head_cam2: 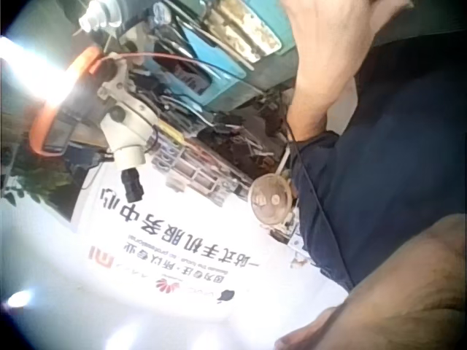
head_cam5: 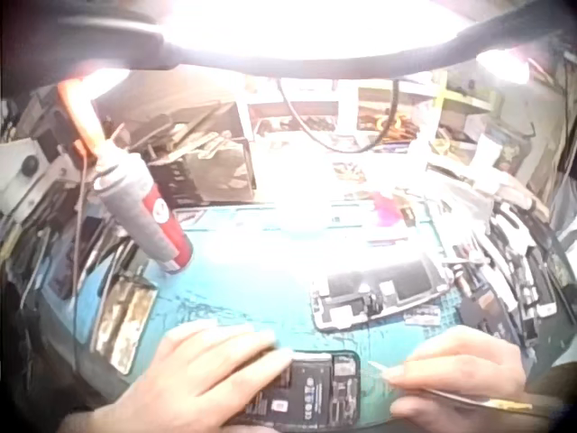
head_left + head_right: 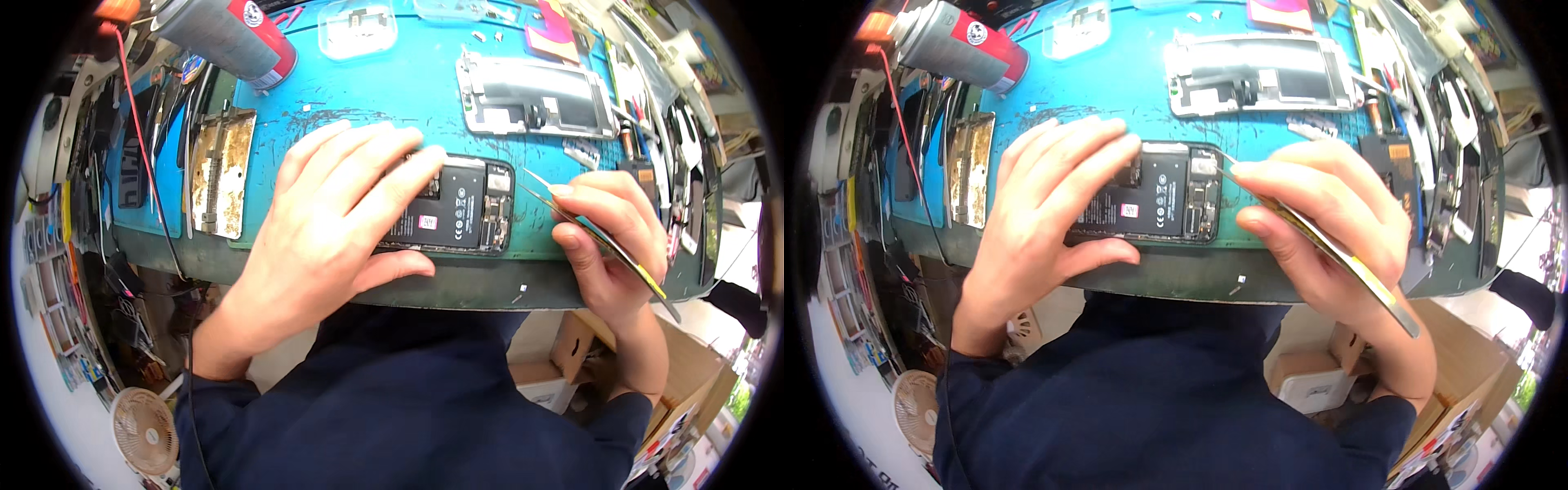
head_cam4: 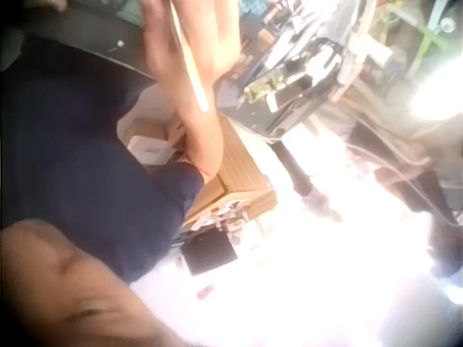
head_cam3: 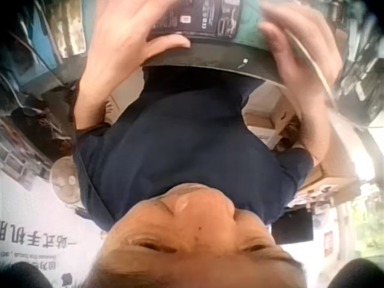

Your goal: The person uses tweezers to carefully manipulate and connect internal ribbon cables and components within a disassembled smartphone. They repeatedly lift the screen assembly to access the motherboard and battery area, ensuring connections are secure before closing the device.

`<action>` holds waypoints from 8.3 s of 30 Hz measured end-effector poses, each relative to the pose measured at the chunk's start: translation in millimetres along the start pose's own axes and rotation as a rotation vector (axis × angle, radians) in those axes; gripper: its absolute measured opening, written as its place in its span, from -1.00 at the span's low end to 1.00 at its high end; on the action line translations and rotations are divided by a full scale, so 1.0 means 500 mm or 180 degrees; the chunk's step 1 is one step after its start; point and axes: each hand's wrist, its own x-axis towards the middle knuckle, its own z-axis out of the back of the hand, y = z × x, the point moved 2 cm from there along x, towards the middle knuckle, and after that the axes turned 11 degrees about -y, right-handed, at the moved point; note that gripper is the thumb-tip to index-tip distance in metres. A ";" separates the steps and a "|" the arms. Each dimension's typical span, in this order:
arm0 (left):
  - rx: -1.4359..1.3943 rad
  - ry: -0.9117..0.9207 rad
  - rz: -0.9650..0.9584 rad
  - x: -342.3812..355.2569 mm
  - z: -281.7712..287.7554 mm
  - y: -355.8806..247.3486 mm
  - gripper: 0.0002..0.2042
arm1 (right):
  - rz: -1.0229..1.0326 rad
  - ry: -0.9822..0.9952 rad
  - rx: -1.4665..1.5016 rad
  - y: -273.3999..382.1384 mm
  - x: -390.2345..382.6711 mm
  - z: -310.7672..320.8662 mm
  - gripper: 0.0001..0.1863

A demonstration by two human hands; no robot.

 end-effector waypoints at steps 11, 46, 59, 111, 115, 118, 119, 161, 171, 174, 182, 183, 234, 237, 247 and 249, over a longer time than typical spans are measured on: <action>-0.0692 0.0601 -0.0596 0.055 0.029 0.036 -0.21 | -0.0152 0.0115 0.0023 0.036 -0.020 0.016 -0.69; 0.0001 -0.1885 0.0061 -0.121 -0.097 -0.103 -0.74 | 0.1057 0.0411 -0.1346 0.066 -0.084 -0.073 -0.58; 0.0253 -0.1893 -0.0091 -0.122 -0.103 -0.100 -0.78 | 0.1000 0.0745 -0.1358 0.074 -0.079 -0.070 -0.63; 0.0143 -0.1837 -0.0107 -0.119 -0.101 -0.102 -0.79 | 0.1468 0.0664 -0.1652 0.073 -0.075 -0.073 -0.71; 0.0153 -0.1840 -0.0104 -0.120 -0.102 -0.102 -0.79 | 0.1471 0.0705 -0.1646 0.074 -0.075 -0.072 -0.72; 0.0141 -0.1827 -0.0126 -0.120 -0.101 -0.102 -0.79 | 0.1481 0.0703 -0.1650 0.074 -0.075 -0.073 -0.71; 0.0150 -0.1829 -0.0142 -0.119 -0.100 -0.101 -0.79 | 0.1482 0.0692 -0.1646 0.074 -0.076 -0.073 -0.71; -0.0926 0.0293 -0.0239 0.029 0.012 0.053 0.01 | 0.1269 0.0515 -0.1476 0.077 -0.078 -0.075 -0.60; -0.0876 0.0284 -0.0464 0.038 0.013 0.061 0.01 | 0.1162 0.0512 -0.1219 0.071 -0.079 -0.066 -0.52; -0.0705 0.0110 -0.0471 0.036 0.010 0.053 -0.02 | 0.0804 0.0145 -0.0756 0.063 -0.080 -0.048 -0.52; -0.0002 -0.0353 0.0124 0.009 0.001 -0.005 -0.09 | 0.0640 0.0150 -0.2582 0.053 -0.061 0.060 -0.62; -0.0031 -0.0388 0.0121 0.008 0.004 -0.009 -0.11 | 0.0625 0.0357 -0.2679 0.054 -0.058 0.066 -0.62; -0.0427 -0.0701 0.0666 -0.088 0.042 0.063 -0.04 | 0.0259 0.0684 -0.1465 0.026 0.022 0.023 -0.60; -0.0432 -0.0720 0.0651 -0.085 0.046 0.060 -0.04 | -0.0183 0.0466 -0.2018 -0.004 0.092 0.057 -0.51; -0.0374 -0.0668 0.0428 -0.059 0.028 0.045 -0.05 | -0.0741 0.1661 -0.1887 -0.053 0.171 0.049 -0.24; -0.0394 -0.0683 0.0397 -0.056 0.032 0.040 -0.05 | -0.0963 0.1667 -0.1805 -0.051 0.176 0.050 -0.36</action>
